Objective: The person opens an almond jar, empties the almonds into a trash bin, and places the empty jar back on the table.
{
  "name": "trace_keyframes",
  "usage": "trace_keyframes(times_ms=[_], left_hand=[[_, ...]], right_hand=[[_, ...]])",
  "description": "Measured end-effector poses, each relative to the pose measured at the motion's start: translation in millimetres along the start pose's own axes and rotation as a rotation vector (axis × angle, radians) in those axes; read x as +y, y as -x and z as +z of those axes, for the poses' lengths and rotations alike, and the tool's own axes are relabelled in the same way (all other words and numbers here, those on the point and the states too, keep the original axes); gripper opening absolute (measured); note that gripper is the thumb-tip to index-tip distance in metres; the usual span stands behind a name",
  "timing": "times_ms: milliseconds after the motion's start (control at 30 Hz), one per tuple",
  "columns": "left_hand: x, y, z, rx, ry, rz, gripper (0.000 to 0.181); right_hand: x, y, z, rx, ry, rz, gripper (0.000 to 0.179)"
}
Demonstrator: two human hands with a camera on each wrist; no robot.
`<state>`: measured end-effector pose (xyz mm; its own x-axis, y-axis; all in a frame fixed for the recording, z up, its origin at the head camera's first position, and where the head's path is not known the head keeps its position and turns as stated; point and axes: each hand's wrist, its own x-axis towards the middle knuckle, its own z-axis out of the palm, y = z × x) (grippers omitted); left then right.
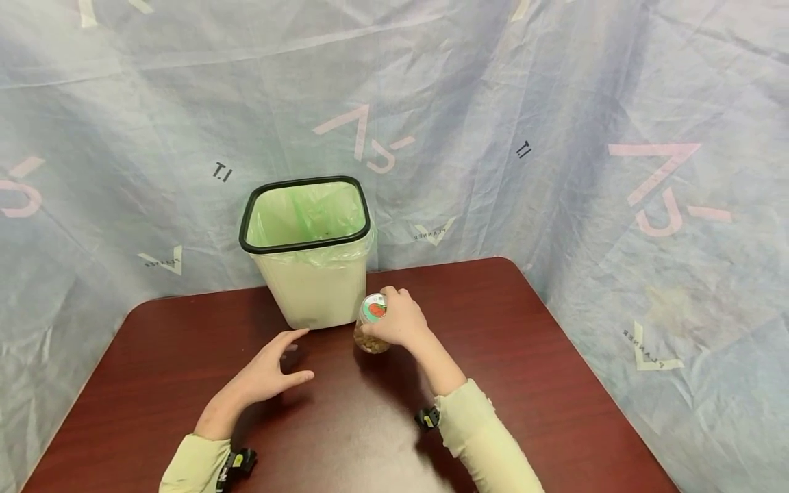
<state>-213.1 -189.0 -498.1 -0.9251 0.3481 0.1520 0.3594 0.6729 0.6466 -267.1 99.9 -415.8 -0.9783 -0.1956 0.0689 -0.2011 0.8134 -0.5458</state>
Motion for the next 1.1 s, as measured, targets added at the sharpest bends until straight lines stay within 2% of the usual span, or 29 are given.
trace_keyframes(times_ms=[267, 500, 733, 900, 1100], left_hand=[[1.1, 0.3, 5.9, 0.058, 0.001, 0.017, 0.09], [3.6, 1.3, 10.8, 0.054, 0.086, 0.02, 0.093], [6.9, 6.0, 14.6, 0.09, 0.131, 0.04, 0.102], [10.7, 2.4, 16.6, 0.095, 0.171, 0.045, 0.108], [13.8, 2.3, 17.7, 0.112, 0.198, 0.104, 0.103]], right_hand=[[-14.2, 12.2, 8.0, -0.032, -0.084, -0.056, 0.075], [-19.1, 19.7, 15.6, -0.101, -0.179, -0.081, 0.077], [-21.0, 26.3, 20.7, -0.119, -0.245, -0.147, 0.076], [-23.1, 32.1, 22.6, -0.147, -0.354, -0.147, 0.072], [-26.9, 32.8, 29.0, -0.174, -0.484, -0.171, 0.066]])
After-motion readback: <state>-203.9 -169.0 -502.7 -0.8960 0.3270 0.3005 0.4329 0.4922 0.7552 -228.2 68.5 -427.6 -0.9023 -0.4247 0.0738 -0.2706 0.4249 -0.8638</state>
